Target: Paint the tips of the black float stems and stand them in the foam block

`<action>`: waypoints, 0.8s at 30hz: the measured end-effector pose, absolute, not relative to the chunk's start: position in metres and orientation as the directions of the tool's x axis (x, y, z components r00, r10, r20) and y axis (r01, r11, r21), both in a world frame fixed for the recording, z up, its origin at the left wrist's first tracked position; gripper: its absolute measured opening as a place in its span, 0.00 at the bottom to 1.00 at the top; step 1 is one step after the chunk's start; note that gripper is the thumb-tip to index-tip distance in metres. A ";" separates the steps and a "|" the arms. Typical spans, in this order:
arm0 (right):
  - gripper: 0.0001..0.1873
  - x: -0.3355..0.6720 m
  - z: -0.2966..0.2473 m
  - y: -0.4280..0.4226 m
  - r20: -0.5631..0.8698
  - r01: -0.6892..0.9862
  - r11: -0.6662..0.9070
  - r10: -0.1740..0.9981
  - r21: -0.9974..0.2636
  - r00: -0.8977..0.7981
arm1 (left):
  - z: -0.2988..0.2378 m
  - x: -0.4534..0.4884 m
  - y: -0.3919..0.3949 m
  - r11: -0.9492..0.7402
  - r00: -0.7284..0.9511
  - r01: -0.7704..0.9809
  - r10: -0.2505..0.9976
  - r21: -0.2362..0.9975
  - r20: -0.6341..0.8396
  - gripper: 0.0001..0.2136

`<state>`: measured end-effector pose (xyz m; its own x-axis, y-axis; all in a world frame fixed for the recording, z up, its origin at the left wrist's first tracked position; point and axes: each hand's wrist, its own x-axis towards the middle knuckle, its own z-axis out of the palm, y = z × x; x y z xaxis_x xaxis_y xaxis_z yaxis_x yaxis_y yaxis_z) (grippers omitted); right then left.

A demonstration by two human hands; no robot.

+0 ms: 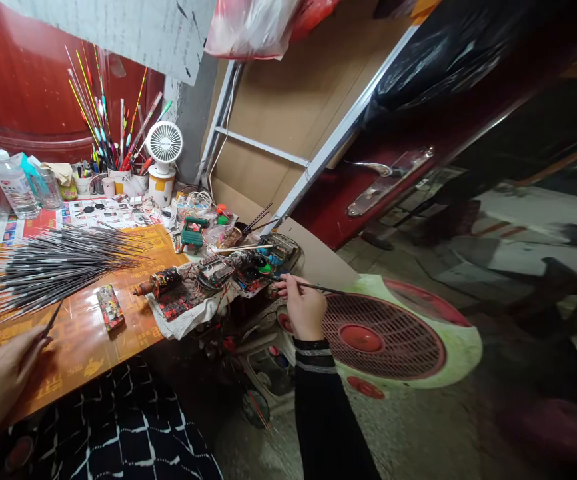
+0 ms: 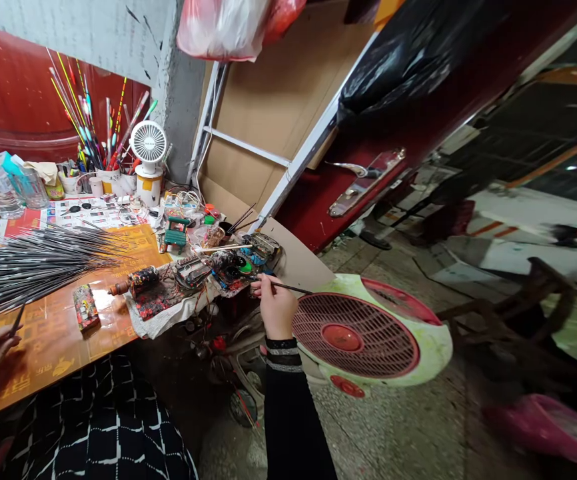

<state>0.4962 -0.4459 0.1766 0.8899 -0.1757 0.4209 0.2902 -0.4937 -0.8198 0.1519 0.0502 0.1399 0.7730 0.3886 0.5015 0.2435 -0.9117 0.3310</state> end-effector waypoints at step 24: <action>0.29 0.476 0.162 -0.437 0.403 0.333 -0.436 -0.074 -0.836 0.912 | 0.161 0.140 0.033 -0.981 0.788 0.147 0.194 0.127 0.584 0.11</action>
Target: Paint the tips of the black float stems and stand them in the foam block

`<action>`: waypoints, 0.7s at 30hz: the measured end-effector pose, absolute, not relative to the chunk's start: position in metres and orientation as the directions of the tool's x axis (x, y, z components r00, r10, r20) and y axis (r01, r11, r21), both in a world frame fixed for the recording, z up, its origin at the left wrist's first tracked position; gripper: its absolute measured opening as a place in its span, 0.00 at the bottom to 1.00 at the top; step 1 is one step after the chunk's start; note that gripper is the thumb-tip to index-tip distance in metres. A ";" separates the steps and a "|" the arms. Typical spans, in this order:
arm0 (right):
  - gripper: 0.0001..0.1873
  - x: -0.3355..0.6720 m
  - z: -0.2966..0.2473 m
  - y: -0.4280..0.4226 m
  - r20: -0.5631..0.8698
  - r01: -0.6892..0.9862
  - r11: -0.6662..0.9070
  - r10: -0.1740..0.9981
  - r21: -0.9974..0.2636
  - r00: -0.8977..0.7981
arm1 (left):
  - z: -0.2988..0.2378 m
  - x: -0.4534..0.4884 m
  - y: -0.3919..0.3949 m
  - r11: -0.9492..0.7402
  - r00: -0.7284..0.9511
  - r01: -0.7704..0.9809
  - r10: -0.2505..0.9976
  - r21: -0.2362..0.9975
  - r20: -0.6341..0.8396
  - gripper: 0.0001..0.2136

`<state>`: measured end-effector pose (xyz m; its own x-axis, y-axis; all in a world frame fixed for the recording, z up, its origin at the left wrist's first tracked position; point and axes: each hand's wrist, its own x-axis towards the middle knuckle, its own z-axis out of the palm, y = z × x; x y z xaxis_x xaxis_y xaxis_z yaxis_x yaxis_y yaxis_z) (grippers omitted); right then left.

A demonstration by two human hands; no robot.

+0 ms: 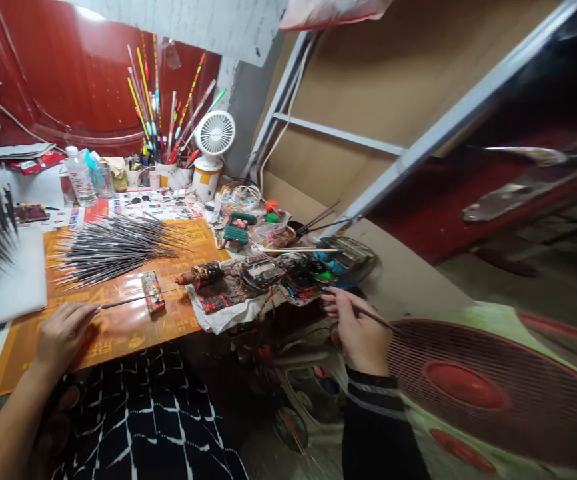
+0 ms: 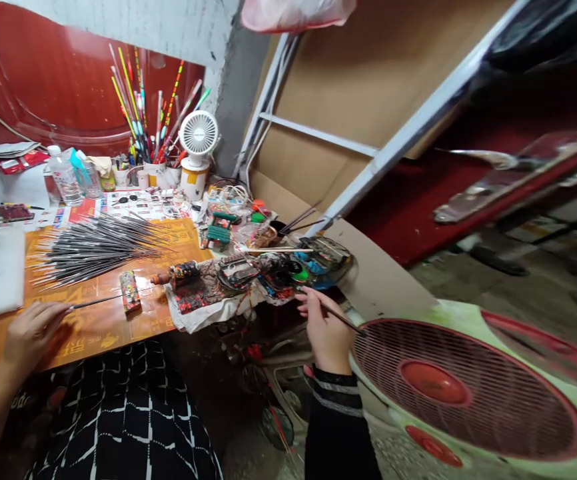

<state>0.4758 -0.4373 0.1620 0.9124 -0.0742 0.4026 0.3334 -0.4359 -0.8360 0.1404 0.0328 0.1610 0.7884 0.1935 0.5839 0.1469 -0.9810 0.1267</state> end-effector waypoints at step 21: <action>0.13 0.320 0.117 -0.296 0.770 0.788 -0.173 0.168 -0.591 0.615 | 0.163 0.112 0.035 -0.973 0.756 0.215 0.217 0.078 0.617 0.11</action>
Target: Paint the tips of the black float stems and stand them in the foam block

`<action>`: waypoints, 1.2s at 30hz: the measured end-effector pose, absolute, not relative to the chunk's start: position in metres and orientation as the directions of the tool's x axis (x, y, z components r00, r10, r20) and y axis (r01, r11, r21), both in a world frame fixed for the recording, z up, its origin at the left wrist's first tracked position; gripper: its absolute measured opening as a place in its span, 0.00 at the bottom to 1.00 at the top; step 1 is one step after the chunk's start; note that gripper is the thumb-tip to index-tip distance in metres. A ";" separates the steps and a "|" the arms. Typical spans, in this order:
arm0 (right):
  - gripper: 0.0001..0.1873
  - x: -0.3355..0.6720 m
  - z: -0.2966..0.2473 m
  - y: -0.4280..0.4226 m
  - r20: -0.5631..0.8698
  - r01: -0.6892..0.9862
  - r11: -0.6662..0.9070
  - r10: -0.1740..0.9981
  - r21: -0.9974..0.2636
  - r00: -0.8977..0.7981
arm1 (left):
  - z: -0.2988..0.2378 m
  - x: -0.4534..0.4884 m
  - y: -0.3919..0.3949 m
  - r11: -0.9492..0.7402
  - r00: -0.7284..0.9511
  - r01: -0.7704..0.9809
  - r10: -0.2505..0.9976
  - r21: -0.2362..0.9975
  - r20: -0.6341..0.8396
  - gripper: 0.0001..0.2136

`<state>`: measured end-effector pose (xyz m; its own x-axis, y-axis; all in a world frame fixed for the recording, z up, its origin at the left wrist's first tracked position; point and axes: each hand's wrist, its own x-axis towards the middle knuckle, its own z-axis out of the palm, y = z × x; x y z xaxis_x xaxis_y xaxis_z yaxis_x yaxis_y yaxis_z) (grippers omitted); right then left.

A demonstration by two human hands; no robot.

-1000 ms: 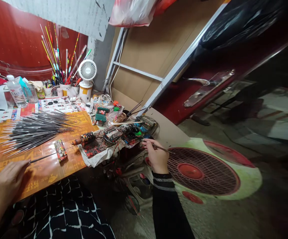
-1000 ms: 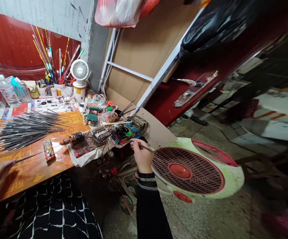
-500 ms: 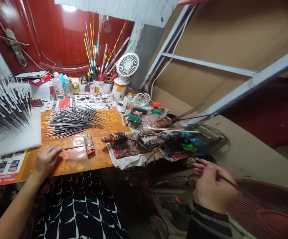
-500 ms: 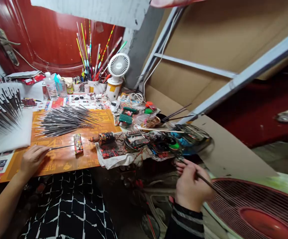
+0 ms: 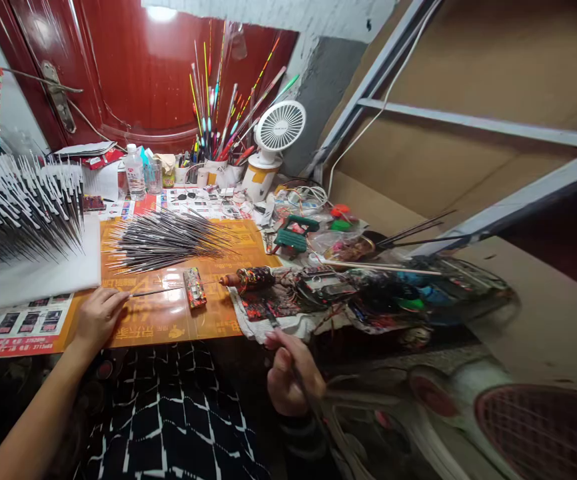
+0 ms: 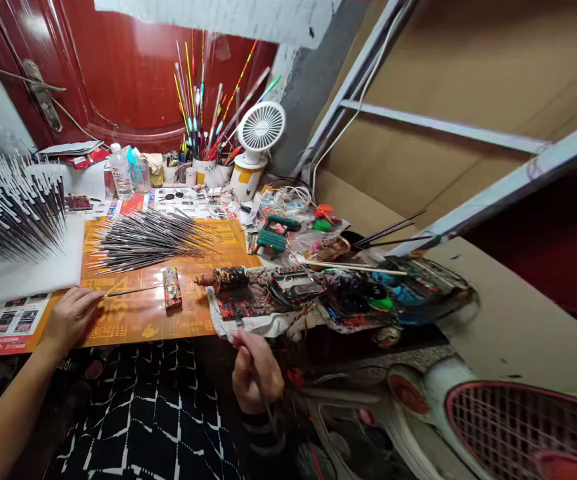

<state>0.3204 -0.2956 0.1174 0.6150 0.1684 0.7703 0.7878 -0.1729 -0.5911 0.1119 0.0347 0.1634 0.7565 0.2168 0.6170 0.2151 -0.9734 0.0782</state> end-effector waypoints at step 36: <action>0.34 0.222 0.090 -0.157 0.847 0.879 0.323 0.511 -0.351 0.151 | 0.150 0.123 0.015 -0.969 0.696 0.186 0.245 0.160 0.674 0.08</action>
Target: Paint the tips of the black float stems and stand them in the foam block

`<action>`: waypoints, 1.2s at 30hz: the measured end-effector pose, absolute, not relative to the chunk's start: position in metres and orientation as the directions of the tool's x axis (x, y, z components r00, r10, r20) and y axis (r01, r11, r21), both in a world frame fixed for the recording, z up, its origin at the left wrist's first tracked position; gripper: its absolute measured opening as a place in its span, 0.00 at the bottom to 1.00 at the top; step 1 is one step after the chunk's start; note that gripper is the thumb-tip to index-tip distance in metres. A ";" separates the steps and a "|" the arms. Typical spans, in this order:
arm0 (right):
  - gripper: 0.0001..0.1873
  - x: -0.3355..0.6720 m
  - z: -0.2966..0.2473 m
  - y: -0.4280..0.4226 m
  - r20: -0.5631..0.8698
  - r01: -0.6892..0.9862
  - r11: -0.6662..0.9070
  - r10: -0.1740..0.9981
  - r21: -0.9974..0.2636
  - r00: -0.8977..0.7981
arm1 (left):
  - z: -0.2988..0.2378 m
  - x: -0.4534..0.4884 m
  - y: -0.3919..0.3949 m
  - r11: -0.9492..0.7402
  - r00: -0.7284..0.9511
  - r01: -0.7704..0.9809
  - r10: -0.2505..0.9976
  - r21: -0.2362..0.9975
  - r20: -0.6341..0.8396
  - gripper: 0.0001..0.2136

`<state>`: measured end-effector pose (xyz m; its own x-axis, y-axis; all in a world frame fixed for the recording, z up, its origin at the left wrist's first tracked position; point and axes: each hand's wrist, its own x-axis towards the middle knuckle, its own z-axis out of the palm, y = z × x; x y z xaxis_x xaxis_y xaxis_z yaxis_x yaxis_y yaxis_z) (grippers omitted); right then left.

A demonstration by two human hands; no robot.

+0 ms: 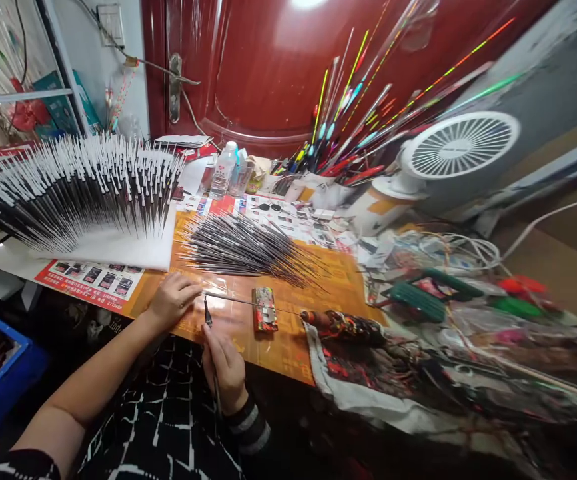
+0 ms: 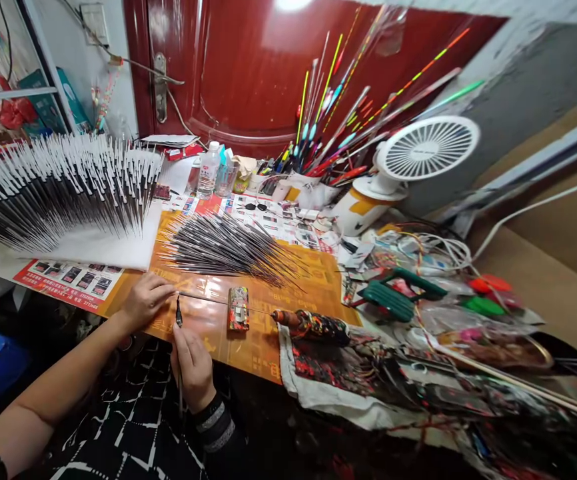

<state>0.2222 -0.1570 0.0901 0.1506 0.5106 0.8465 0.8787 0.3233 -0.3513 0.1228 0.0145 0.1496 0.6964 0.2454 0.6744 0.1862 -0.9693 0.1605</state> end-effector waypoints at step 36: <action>0.33 0.221 0.085 -0.157 0.819 0.910 0.256 0.558 -0.325 0.136 | 0.149 0.122 0.014 -0.956 0.722 0.194 0.292 0.221 0.627 0.10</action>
<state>0.2213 -0.1573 0.0853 0.1356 0.5581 0.8186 0.9103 0.2560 -0.3254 0.1222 0.0137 0.1493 0.7225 0.2916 0.6269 0.1942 -0.9558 0.2207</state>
